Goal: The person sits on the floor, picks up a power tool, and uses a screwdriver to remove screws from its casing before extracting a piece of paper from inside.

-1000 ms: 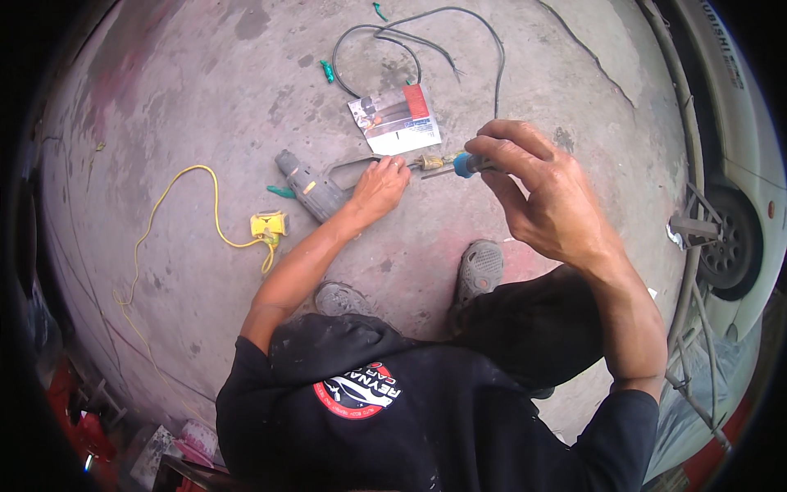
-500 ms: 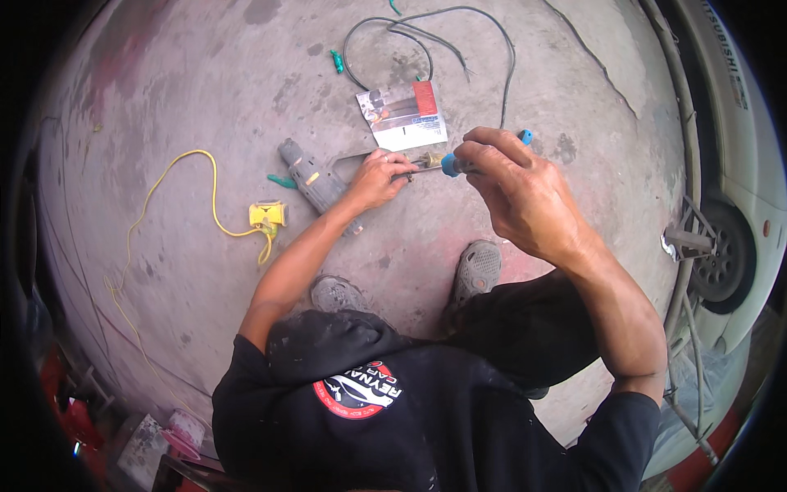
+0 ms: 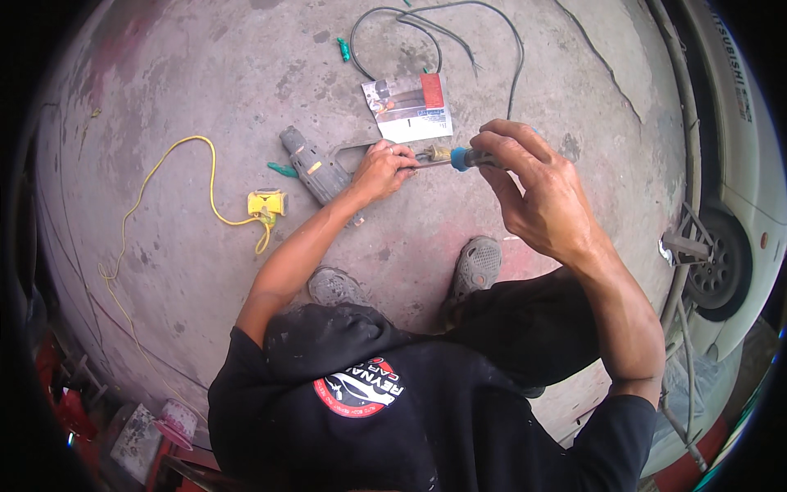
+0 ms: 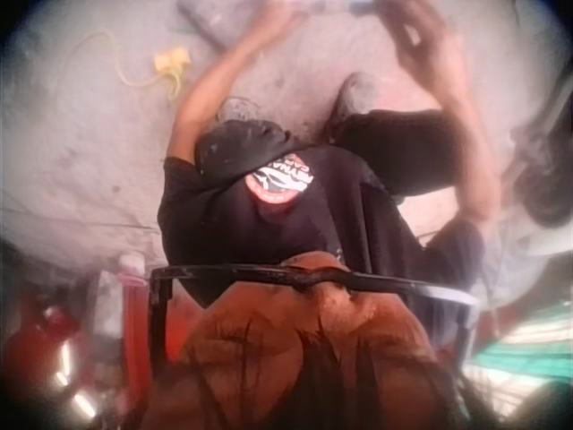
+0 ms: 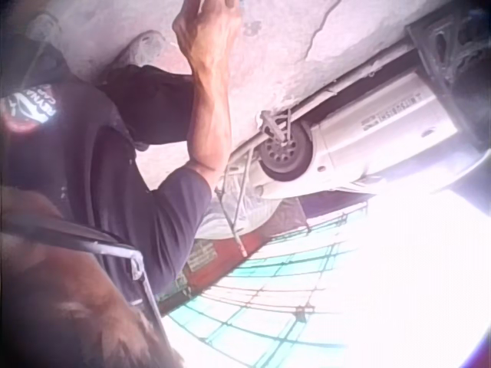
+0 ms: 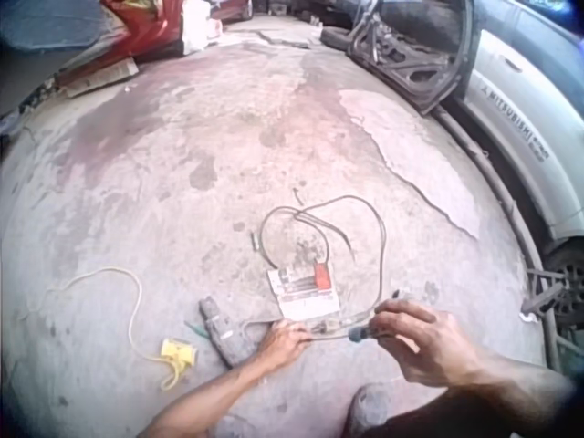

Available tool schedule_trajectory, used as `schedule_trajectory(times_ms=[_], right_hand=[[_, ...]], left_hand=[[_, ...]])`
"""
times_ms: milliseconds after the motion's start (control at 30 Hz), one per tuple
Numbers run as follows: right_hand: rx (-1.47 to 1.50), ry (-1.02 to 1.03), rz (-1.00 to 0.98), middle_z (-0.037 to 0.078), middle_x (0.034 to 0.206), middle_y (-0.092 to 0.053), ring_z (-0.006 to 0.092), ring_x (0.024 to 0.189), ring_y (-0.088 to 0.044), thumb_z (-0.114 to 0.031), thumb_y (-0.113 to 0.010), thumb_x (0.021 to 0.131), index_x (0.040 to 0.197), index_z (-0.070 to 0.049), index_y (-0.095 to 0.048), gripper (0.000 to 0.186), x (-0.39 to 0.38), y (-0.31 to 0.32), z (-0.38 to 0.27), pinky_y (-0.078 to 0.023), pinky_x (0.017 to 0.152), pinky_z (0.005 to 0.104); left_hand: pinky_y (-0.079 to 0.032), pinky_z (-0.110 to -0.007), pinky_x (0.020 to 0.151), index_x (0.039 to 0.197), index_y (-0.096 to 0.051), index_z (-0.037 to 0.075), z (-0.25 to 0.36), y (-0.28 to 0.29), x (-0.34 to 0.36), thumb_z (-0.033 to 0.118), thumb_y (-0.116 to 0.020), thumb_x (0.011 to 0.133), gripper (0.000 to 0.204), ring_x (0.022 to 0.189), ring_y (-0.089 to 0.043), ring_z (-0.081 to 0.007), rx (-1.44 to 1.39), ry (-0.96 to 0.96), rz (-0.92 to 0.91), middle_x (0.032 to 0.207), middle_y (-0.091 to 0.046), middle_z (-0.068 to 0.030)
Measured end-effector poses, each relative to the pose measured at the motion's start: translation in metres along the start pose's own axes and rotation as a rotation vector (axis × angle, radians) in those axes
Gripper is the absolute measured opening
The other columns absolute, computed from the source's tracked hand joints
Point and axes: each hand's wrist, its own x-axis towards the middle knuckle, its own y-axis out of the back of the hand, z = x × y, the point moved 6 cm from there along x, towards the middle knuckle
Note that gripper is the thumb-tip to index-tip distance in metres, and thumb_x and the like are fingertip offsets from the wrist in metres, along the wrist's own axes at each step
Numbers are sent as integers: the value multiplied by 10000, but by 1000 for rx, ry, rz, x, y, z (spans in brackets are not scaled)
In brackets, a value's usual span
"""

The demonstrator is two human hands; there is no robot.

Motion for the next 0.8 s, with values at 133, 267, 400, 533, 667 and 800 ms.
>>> schedule_trajectory(times_ms=[133,267,400,533,667,800], right_hand=[[31,-7,22,129,1186,-635,320,979,-688,35,-670,855,1119,-45,-647,276,-1,1,4,-576,806,392],[-2,9,26,129,1187,-635,313,979,-691,40,-670,855,1117,-44,-648,276,1,2,-1,-577,808,389],[16,-12,35,130,1191,-634,306,985,-693,35,-673,857,1117,-43,-649,273,-1,1,5,-577,810,387],[10,-37,81,136,1173,-647,297,965,-705,5,-695,856,1133,-39,-643,285,-2,0,11,-579,800,384],[-69,-35,137,141,1096,-684,295,903,-722,-34,-721,852,1146,-29,-637,307,-1,1,12,-584,762,378],[-70,-65,182,106,969,-719,289,827,-728,-129,-756,848,1114,-28,-629,312,-1,4,7,-582,699,369]], left_hand=[[-451,-380,964,1005,-784,177,3,-2,-1,145,-768,786,222,1036,-564,-223,73,-58,34,1097,-682,27],[-446,-373,967,1008,-786,194,0,-5,-3,171,-771,793,217,1037,-558,-213,112,-57,39,1099,-675,41],[-440,-370,973,1004,-787,188,2,-5,-2,192,-767,804,200,1029,-557,-210,128,-61,40,1092,-676,45],[-434,-367,980,1007,-786,184,4,-4,-2,176,-754,816,194,1033,-554,-210,127,-46,26,1096,-673,47],[-423,-370,995,1013,-782,176,4,-4,-2,154,-738,826,193,1062,-545,-212,126,-41,21,1112,-668,45],[-415,-387,1011,1040,-762,160,4,-1,-2,156,-751,811,229,1089,-540,-224,105,-47,-1,1125,-664,37]])
